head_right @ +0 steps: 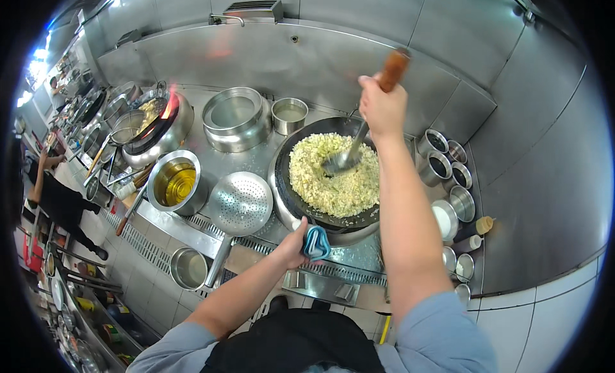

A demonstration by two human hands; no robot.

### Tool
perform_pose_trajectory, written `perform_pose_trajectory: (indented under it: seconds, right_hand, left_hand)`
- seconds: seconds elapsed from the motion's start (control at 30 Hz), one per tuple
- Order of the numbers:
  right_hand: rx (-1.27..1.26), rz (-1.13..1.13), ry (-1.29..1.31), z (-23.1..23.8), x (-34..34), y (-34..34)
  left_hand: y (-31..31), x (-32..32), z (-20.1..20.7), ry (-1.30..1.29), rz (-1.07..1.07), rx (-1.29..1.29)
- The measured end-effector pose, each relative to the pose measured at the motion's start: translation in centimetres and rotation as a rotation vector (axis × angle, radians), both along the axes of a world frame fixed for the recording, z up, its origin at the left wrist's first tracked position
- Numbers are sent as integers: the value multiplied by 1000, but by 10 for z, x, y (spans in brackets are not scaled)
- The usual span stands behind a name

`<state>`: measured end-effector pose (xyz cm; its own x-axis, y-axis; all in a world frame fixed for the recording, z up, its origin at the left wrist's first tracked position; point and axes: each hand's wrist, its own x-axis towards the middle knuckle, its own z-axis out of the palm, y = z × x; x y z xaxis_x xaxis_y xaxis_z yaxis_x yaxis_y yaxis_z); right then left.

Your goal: The person cooks fried rice by adding rice into a wok with eggs, stir-frying with a ladle, adding chopped cabbage and liquid seasoning from a bottle, and tossing the mixture.

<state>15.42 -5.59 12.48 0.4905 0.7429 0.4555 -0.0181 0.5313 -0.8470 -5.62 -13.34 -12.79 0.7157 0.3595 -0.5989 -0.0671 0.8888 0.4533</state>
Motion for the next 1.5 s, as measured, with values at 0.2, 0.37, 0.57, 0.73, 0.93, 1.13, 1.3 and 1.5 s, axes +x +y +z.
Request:
perform_pose_trajectory:
  seconds: [0.2, 0.37, 0.57, 0.73, 0.93, 1.13, 1.3, 1.5]
  right_hand:
    - [-160, -96, 25, -42, 15, 37]
    - [143, -202, 93, -9, 34, 10]
    - [-183, 67, 115, -26, 28, 18]
    - [99, 128, -74, -15, -35, -45]
    - [-278, 63, 8, -26, 14, -2]
    - [15, -216, 164, -78, 32, -81]
    - [-18, -131, 214, -16, 72, -81]
    - [121, -484, 319, -95, 81, -87]
  left_hand:
    - [25, 64, -32, 135, 181, 40]
    - [-4, 73, -28, 264, 511, 278]
    - [0, 68, -39, 259, 480, 357]
    - [6, 65, -26, 251, 506, 320]
    - [5, 73, -43, 272, 499, 320]
    - [5, 72, -32, 225, 442, 273]
    - [13, 43, -38, 143, 279, 0]
    - [13, 58, -24, 118, 263, -36]
